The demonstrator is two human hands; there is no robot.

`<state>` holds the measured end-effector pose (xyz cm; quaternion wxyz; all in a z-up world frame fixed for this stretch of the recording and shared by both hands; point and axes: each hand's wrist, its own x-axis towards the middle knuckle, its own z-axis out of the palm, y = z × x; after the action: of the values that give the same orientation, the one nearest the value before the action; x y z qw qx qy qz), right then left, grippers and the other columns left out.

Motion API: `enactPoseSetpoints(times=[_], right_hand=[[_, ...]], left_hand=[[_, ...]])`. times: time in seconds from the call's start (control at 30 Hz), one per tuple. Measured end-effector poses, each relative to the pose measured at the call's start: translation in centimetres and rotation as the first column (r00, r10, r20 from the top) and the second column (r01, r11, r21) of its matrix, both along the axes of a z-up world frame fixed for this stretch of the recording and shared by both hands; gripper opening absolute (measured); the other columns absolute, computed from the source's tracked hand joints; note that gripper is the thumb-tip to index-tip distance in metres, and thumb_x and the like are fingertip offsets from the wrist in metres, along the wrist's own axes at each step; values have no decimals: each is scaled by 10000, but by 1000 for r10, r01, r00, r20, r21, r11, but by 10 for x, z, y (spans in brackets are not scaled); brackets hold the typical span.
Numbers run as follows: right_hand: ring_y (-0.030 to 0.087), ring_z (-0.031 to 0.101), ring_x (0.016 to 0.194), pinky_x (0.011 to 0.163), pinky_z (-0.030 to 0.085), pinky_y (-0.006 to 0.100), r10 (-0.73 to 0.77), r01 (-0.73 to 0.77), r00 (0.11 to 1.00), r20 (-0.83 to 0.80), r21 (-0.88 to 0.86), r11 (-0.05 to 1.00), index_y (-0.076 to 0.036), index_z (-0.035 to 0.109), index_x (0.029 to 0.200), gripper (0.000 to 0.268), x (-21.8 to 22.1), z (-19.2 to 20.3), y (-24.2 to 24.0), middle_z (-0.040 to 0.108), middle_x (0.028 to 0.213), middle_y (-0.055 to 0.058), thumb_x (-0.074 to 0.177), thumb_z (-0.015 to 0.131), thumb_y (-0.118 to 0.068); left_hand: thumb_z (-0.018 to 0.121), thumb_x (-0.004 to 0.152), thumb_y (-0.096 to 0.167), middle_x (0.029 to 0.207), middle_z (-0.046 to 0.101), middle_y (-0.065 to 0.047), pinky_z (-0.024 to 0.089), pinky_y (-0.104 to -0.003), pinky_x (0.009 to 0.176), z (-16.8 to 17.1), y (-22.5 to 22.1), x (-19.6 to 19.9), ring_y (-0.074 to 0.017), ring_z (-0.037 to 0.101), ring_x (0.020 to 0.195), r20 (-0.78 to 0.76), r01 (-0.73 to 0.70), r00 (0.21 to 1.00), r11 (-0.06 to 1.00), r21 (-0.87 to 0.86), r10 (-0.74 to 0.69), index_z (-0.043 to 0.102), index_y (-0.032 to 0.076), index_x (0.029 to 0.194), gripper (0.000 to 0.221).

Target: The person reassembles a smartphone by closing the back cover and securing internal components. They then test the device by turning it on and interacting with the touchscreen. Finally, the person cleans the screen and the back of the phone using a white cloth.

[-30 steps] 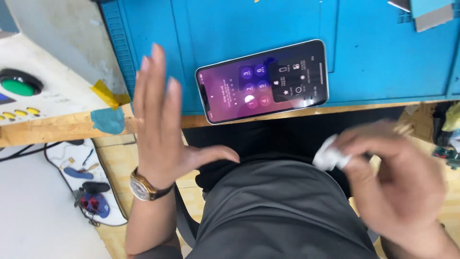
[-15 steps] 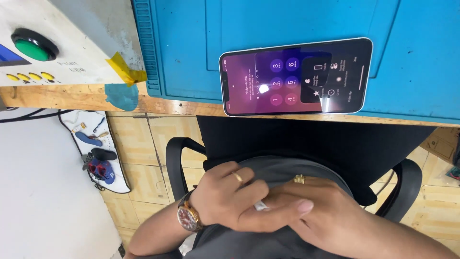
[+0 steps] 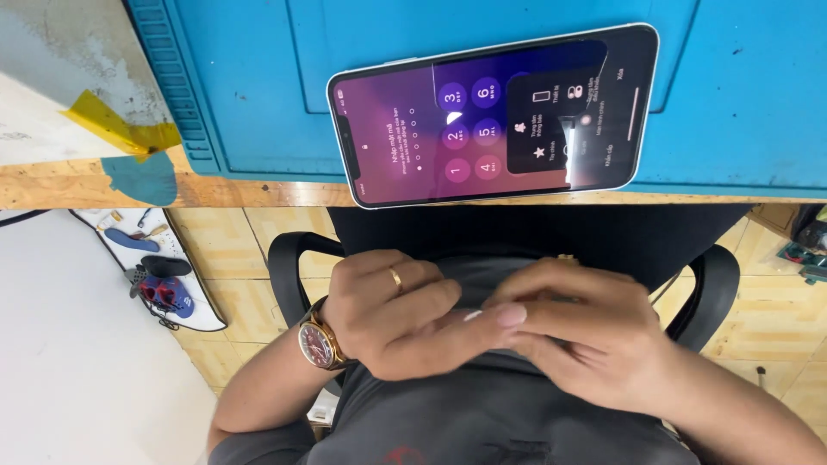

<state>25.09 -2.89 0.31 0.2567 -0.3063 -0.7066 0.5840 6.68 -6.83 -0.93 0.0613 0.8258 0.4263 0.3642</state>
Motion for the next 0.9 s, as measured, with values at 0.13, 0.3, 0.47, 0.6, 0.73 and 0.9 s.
enactPoseSetpoints(times=[0.13,0.3,0.47,0.6,0.73,0.9], right_hand=[[115,563,507,467,449,182,109,-107,994,5,-125,986,-67,592,775,78,1,6,3,570,664,24,740,551,-124],[105,586,486,451,450,176,154,-150,988,5,-200,968,-88,591,770,68,17,-2,8,590,636,10,712,580,-123],[138,619,552,502,493,199,57,-113,979,-197,-285,952,-71,591,741,98,7,-5,0,601,675,58,717,577,-166],[107,567,484,452,452,178,-25,-14,989,-146,-265,964,-57,566,716,74,6,-3,-9,570,622,35,722,568,-131],[134,567,487,478,461,195,9,-53,974,-225,-190,980,-52,559,711,65,5,-3,-7,591,631,25,734,548,-112],[127,521,454,456,460,201,14,-53,973,-228,-163,985,-46,541,693,48,9,-5,-5,522,582,22,734,543,-70]], left_hand=[[578,850,176,587,464,31,326,-197,397,-4,1,1,-90,452,468,15,-34,999,980,196,32,490,167,1018,190],[655,747,399,498,438,40,365,-167,371,-4,9,-1,-78,475,436,90,-21,996,982,188,4,486,146,679,312],[557,812,383,485,446,13,395,-162,402,-8,13,6,-100,502,425,91,57,993,981,185,-75,474,99,593,368],[480,737,-9,531,496,-42,402,-178,422,-7,12,13,-149,557,489,130,123,982,986,114,-138,507,75,597,166],[437,777,18,544,480,-22,408,-168,444,-8,6,17,-141,555,528,158,155,975,987,32,-158,502,76,617,183],[459,850,124,504,422,-16,428,-173,441,-8,7,19,-140,553,513,170,163,972,987,-6,-160,463,78,558,295]])
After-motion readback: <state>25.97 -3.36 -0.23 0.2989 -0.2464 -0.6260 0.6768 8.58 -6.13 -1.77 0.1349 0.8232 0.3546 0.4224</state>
